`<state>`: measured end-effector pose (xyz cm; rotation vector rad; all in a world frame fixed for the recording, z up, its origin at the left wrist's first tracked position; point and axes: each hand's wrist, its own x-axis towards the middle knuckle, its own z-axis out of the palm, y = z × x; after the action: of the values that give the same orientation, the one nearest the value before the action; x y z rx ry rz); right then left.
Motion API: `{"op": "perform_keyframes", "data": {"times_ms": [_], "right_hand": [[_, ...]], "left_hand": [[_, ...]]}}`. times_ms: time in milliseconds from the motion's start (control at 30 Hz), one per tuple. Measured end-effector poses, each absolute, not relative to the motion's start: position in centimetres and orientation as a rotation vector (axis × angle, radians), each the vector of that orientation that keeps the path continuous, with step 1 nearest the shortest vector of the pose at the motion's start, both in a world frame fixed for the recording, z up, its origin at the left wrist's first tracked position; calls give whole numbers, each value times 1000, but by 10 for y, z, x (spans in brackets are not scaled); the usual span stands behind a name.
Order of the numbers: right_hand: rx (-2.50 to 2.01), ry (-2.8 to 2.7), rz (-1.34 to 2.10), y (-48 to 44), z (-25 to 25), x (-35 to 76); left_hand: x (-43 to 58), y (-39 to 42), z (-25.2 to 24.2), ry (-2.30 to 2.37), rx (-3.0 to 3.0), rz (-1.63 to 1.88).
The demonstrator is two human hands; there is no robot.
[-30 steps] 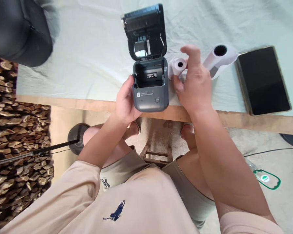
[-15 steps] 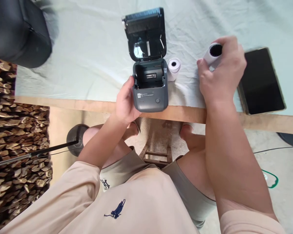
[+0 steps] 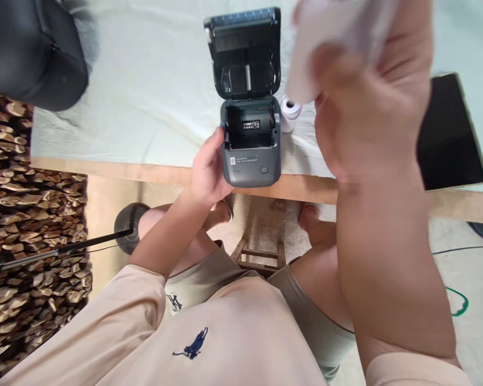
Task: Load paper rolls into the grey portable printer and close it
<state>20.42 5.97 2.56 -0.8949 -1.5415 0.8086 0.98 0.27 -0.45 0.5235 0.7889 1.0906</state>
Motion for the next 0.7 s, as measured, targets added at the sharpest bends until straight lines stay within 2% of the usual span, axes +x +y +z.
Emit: {"op": "perform_keyframes", "data": {"times_ms": [133, 267, 433, 700], "right_hand": [[-839, -1683, 1009, 38, 43, 170], [-958, -1786, 971, 37, 40, 167], [-1218, -2053, 622, 35, 35, 164], [-1147, -2322, 345, 33, 26, 161]], "left_hand": [[6, -3, -6, 825, 520, 1116], [0, -8, -3, 857, 482, 1073], [-6, -12, -4, 809, 454, 1082], [-9, -14, -7, 779, 563, 1089]]}}
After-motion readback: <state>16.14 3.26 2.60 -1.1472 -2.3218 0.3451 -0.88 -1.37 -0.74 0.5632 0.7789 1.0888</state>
